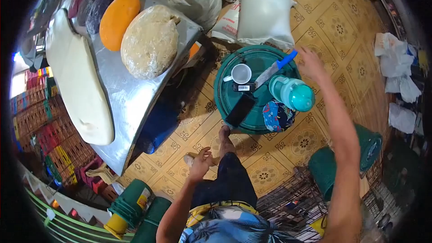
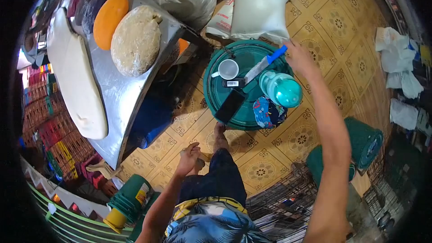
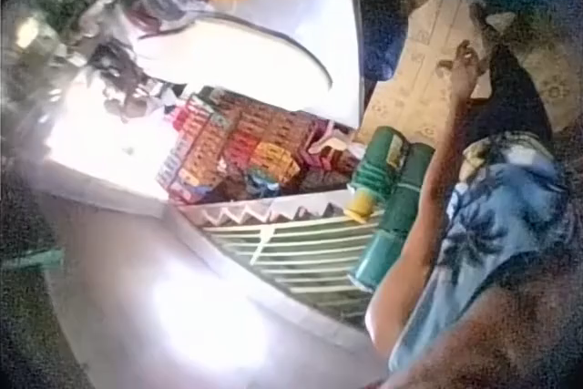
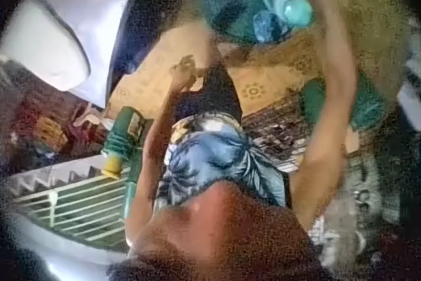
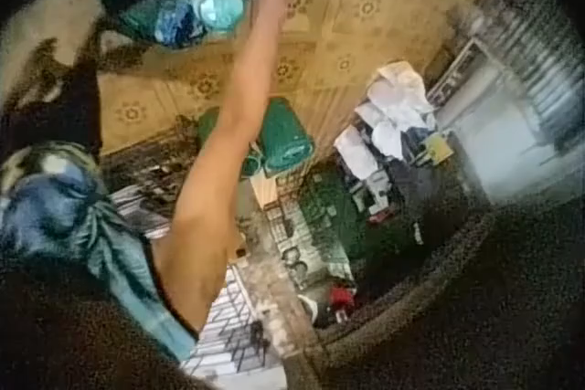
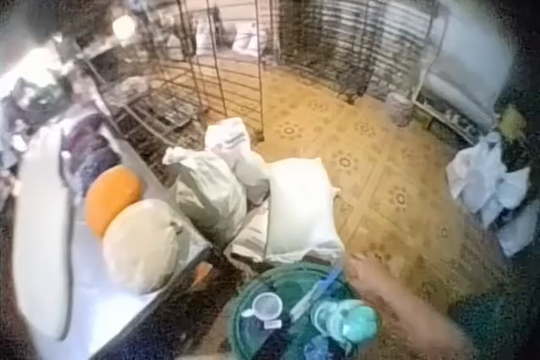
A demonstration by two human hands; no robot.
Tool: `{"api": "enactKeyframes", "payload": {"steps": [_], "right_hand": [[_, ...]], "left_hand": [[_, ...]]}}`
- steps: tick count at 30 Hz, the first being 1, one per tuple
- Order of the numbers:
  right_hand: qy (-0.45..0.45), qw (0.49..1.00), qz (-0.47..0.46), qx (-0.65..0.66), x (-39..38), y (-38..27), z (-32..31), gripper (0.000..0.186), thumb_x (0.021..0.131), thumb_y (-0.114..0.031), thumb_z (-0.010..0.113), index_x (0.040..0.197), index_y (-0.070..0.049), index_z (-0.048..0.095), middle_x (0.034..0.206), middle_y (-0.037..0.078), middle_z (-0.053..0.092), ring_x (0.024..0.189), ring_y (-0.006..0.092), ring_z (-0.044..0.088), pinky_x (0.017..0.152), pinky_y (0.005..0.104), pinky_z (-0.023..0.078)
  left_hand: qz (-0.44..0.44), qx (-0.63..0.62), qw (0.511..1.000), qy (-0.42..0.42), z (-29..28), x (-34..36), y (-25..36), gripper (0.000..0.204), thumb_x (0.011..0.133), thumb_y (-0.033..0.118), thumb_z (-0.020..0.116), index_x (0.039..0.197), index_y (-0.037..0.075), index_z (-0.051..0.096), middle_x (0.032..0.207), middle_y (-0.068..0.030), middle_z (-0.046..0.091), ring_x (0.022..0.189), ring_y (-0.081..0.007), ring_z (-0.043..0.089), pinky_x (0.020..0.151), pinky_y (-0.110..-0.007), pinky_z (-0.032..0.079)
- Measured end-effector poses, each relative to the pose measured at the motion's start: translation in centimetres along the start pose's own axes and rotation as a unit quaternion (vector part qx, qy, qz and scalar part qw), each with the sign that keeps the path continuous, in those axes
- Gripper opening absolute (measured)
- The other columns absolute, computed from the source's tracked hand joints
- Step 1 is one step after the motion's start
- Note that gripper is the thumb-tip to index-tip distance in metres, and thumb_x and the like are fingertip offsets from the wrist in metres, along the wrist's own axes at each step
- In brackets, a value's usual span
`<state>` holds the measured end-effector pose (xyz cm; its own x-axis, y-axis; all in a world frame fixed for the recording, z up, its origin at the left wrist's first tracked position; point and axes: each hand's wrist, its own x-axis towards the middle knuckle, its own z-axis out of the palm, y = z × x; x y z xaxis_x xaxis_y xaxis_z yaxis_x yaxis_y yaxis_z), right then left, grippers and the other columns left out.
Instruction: Cutting and rolling pieces of dough into small portions in a bakery.
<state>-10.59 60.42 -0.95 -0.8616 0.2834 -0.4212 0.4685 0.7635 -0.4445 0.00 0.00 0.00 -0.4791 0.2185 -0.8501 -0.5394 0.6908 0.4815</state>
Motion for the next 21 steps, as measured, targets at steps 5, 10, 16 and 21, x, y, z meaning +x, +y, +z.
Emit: {"api": "enactKeyframes", "payload": {"steps": [5,10,16,21], "right_hand": [[-0.029,0.927,-0.161,-0.337,5.4,4.1,4.1,0.057,0.085,-0.012,0.068,0.14,-0.017,0.059,0.151,0.013,0.053,0.142,0.0427,0.044,0.113,0.0525,0.041],[-0.043,0.897,-0.214,-0.384,6.2,6.9,4.8,0.047,0.084,-0.014,0.071,0.13,-0.015,0.062,0.133,0.01,0.062,0.13,0.0383,0.053,0.107,0.0512,0.044],[-0.015,0.918,-0.154,-0.364,1.9,7.5,-3.5,0.037,0.084,-0.015,0.072,0.12,-0.011,0.063,0.116,0.01,0.064,0.113,0.0356,0.059,0.095,0.0475,0.048],[0.033,0.968,-0.001,-0.249,-4.1,3.8,-12.4,0.025,0.094,-0.012,0.064,0.116,-0.001,0.063,0.109,0.023,0.064,0.103,0.0458,0.059,0.089,0.0517,0.047]], "left_hand": [[0.006,-0.031,0.997,0.074,-1.0,-0.7,-12.2,0.042,0.099,0.009,0.065,0.139,0.0,0.056,0.109,-0.0082,0.067,0.086,-0.0196,0.068,0.075,-0.033,0.056],[-0.035,-0.242,0.96,0.137,-2.2,-2.6,-21.9,0.04,0.095,0.006,0.068,0.134,-0.001,0.057,0.095,-0.0069,0.066,0.071,-0.0157,0.061,0.061,-0.032,0.051],[-0.088,-0.066,0.99,0.088,-4.0,-4.9,-16.2,0.042,0.097,0.009,0.063,0.137,-0.001,0.054,0.097,-0.009,0.067,0.061,-0.0137,0.059,0.052,-0.03,0.046],[-0.024,-0.02,0.998,0.059,-5.1,-3.0,-10.2,0.043,0.097,0.02,0.062,0.137,0.006,0.058,0.1,-0.0113,0.071,0.075,-0.0221,0.069,0.064,-0.034,0.054]]}}
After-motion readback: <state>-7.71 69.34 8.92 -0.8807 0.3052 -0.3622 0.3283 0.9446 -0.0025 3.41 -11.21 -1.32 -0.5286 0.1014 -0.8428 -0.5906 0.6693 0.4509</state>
